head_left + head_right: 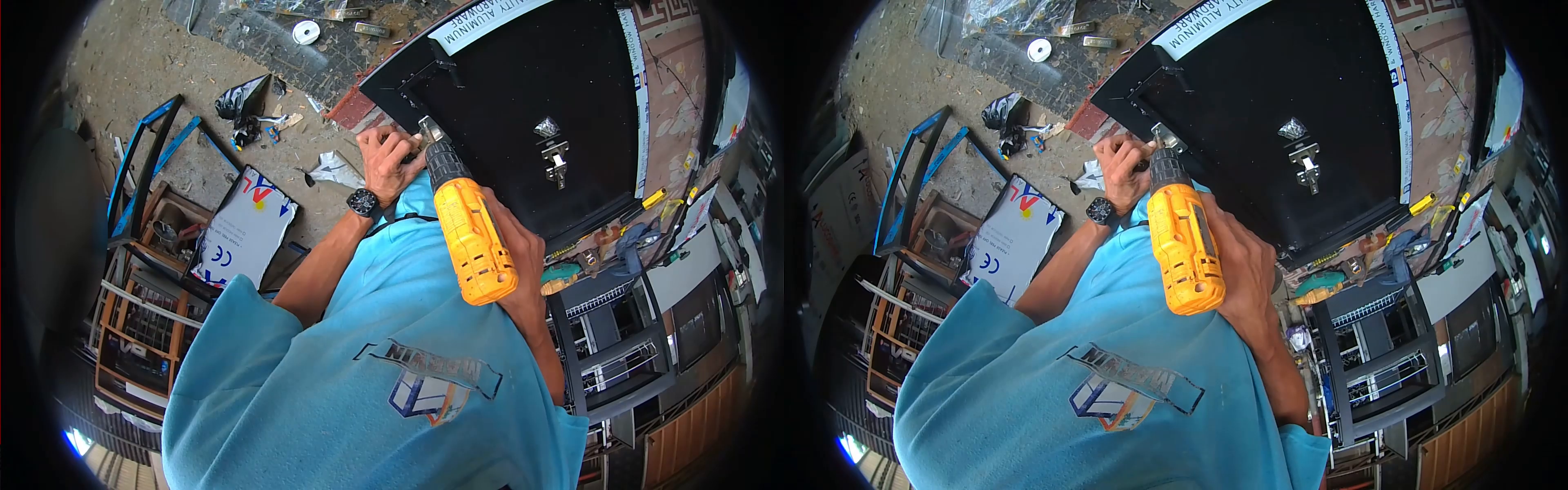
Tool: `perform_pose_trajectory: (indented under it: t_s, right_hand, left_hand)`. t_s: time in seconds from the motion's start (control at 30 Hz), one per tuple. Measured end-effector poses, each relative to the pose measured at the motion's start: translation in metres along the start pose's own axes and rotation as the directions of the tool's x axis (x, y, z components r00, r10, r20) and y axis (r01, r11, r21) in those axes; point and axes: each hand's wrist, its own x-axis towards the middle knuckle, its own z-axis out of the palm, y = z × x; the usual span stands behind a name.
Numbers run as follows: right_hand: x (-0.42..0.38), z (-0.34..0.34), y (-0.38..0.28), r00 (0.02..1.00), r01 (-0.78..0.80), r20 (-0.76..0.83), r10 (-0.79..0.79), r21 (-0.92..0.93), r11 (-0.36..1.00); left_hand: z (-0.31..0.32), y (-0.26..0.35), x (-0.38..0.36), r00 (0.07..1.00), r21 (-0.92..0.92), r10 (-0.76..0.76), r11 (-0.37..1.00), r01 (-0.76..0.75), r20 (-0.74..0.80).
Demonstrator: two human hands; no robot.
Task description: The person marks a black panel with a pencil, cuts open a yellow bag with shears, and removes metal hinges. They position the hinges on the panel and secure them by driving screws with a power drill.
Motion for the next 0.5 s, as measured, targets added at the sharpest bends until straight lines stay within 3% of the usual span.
perform_pose_trajectory:
  t_s: [0.1, 0.17, 0.2, 0.33, 0.4, 0.5]
  right_hand:
    - [-0.0001, 0.0021, -0.0055, 0.999, -0.016, 0.034, 0.022, -0.147, 0.989]
    - [-0.0008, 0.0066, -0.0058, 0.990, 0.142, 0.027, -0.141, -0.290, 0.946]
    - [-0.0018, 0.0080, -0.0060, 0.990, 0.137, 0.035, -0.133, -0.312, 0.940]
    - [-0.0010, 0.0051, -0.0036, 0.990, 0.139, 0.025, -0.137, -0.249, 0.959]
    - [-0.0012, 0.0028, -0.0039, 0.999, 0.036, 0.032, -0.030, -0.215, 0.976]
    - [-0.0021, 0.0024, -0.0032, 0.999, 0.037, 0.012, -0.035, -0.191, 0.981]
  left_hand:
    - [0.0003, -0.0016, -0.0025, 1.000, -0.007, -0.004, 1.000, 0.004, 0.014]
    - [0.0014, -0.0033, -0.0043, 1.000, -0.013, -0.010, 1.000, 0.011, 0.025]
    - [0.0023, -0.0049, -0.0053, 1.000, -0.007, -0.003, 1.000, 0.003, 0.031]
    - [0.0002, -0.0057, -0.0044, 0.998, 0.000, 0.003, 1.000, -0.004, 0.056]
    - [0.0008, -0.0044, -0.0037, 0.999, -0.002, 0.000, 1.000, 0.000, 0.043]
    - [0.0019, -0.0029, -0.0039, 1.000, -0.005, -0.005, 1.000, 0.005, 0.027]
